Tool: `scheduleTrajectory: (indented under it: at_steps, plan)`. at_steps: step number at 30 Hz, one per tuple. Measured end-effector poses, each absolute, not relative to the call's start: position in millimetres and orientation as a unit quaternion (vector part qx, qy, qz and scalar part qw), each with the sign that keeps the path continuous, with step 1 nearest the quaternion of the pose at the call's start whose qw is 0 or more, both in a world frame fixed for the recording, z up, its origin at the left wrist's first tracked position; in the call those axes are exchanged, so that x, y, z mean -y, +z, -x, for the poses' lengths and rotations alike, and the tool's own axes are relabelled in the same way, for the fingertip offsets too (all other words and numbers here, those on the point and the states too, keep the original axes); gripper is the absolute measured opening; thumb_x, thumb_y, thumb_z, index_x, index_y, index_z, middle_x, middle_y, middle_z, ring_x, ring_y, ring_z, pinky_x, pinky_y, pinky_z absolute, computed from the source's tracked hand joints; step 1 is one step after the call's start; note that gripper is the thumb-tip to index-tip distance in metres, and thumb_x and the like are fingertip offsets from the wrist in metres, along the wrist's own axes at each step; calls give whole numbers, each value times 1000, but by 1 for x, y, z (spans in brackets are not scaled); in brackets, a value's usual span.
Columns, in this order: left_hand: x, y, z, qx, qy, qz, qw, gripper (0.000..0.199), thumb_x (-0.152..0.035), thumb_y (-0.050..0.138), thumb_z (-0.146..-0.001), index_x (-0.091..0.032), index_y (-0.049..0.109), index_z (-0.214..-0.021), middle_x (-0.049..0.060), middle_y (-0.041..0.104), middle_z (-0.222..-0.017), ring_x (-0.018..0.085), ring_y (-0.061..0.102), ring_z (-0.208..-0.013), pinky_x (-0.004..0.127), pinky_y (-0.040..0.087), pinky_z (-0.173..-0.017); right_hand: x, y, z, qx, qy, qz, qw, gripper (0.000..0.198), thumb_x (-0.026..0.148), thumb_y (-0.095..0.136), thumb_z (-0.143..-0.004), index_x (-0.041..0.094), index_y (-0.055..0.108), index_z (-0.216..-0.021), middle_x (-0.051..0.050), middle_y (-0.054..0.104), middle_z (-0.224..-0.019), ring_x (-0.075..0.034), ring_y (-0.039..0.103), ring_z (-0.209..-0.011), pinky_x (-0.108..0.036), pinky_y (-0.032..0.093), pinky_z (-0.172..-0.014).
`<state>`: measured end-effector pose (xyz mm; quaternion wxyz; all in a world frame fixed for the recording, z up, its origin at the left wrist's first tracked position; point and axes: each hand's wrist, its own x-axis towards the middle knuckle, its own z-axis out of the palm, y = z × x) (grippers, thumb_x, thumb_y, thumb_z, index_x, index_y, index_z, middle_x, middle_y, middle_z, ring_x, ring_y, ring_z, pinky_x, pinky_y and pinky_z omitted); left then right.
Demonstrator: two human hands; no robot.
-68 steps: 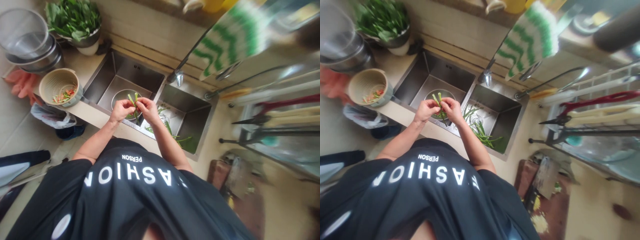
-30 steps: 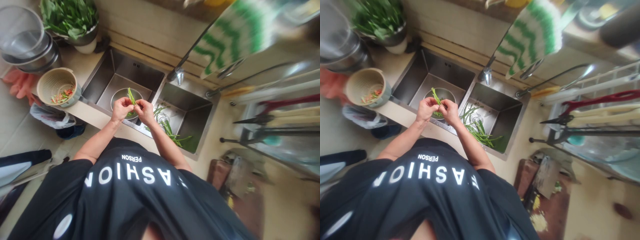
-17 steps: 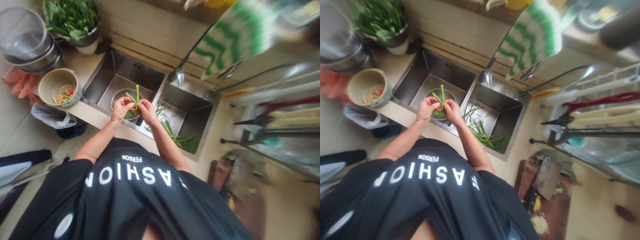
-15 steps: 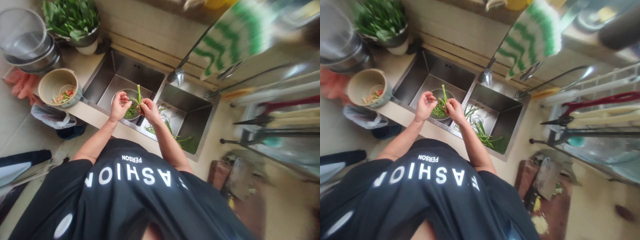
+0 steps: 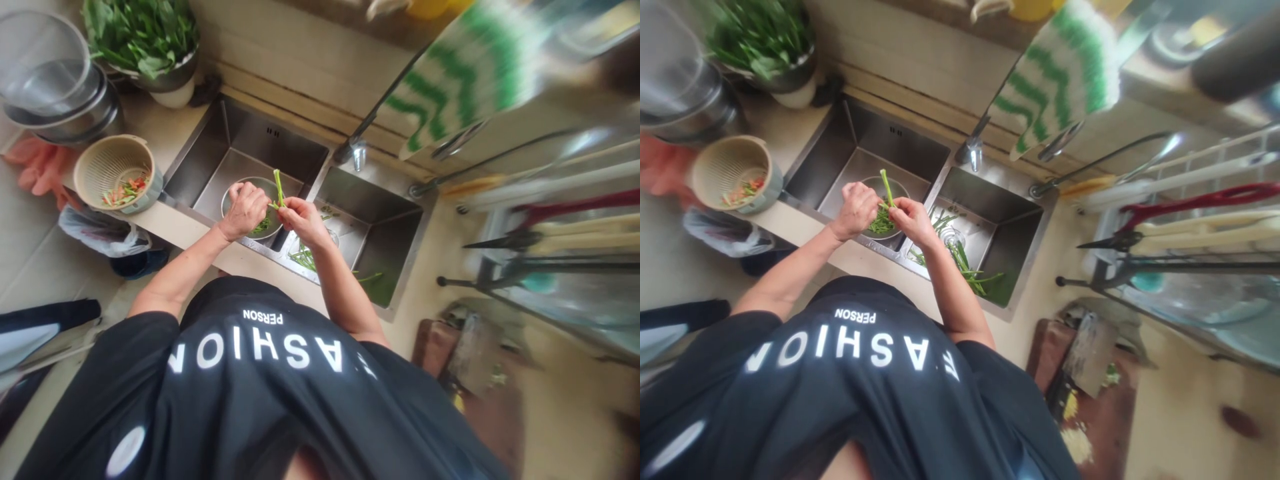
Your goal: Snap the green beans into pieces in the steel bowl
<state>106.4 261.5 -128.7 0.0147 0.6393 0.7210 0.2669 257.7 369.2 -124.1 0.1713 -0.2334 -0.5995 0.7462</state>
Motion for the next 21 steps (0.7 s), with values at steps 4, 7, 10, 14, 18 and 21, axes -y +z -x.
scheduleTrajectory:
  at_steps: [4, 7, 10, 14, 18, 21]
  plan:
    - [-267, -135, -95, -756, 337, -558, 57, 28, -23, 41, -95, -17, 67, -90, 10, 66, -89, 26, 60, -97, 44, 39, -96, -369, -133, -255, 544, 778, 259, 178, 38, 50, 76, -70, 18, 55, -72, 5, 52, -59, -5, 39, -48, -20, 28, -45]
    - [-270, -142, -84, -805, 314, -494, 93, 30, -20, 39, -95, -18, 69, -92, 10, 67, -93, 25, 58, -99, 41, 41, -92, -372, -142, -255, 512, 796, 268, 180, 42, 52, 79, -67, 18, 57, -77, 4, 55, -64, -6, 44, -53, -20, 32, -47]
    - [-269, -148, -78, -831, 227, -497, 108, 27, -19, 52, -89, -22, 71, -107, 10, 66, -120, 31, 51, -115, 48, 38, -95, -377, -151, -255, 481, 815, 273, 173, 49, 55, 82, -64, 21, 60, -92, 4, 58, -73, -8, 52, -62, -21, 42, -53]
    - [-266, -150, -85, -839, 286, -453, 94, 27, -19, 53, -87, -21, 75, -101, 11, 67, -121, 31, 52, -116, 48, 40, -96, -379, -160, -251, 450, 825, 295, 173, 55, 53, 86, -59, 23, 64, -99, 6, 55, -69, -8, 49, -60, -23, 45, -56]
    - [-266, -151, -107, -751, 503, -364, 226, 19, -31, 67, -78, -15, 73, -86, 8, 71, -86, 20, 64, -82, 35, 52, -81, -376, -164, -248, 460, 819, 290, 181, 51, 50, 88, -55, 21, 64, -90, 6, 57, -67, -8, 49, -61, -23, 44, -58]
    - [-267, -147, -127, -666, 601, -247, 366, 30, -37, 78, -63, -14, 69, -81, 3, 69, -72, 13, 61, -61, 26, 51, -60, -371, -165, -247, 509, 793, 278, 186, 44, 51, 82, -61, 20, 62, -85, 5, 57, -68, -9, 49, -61, -24, 43, -59]
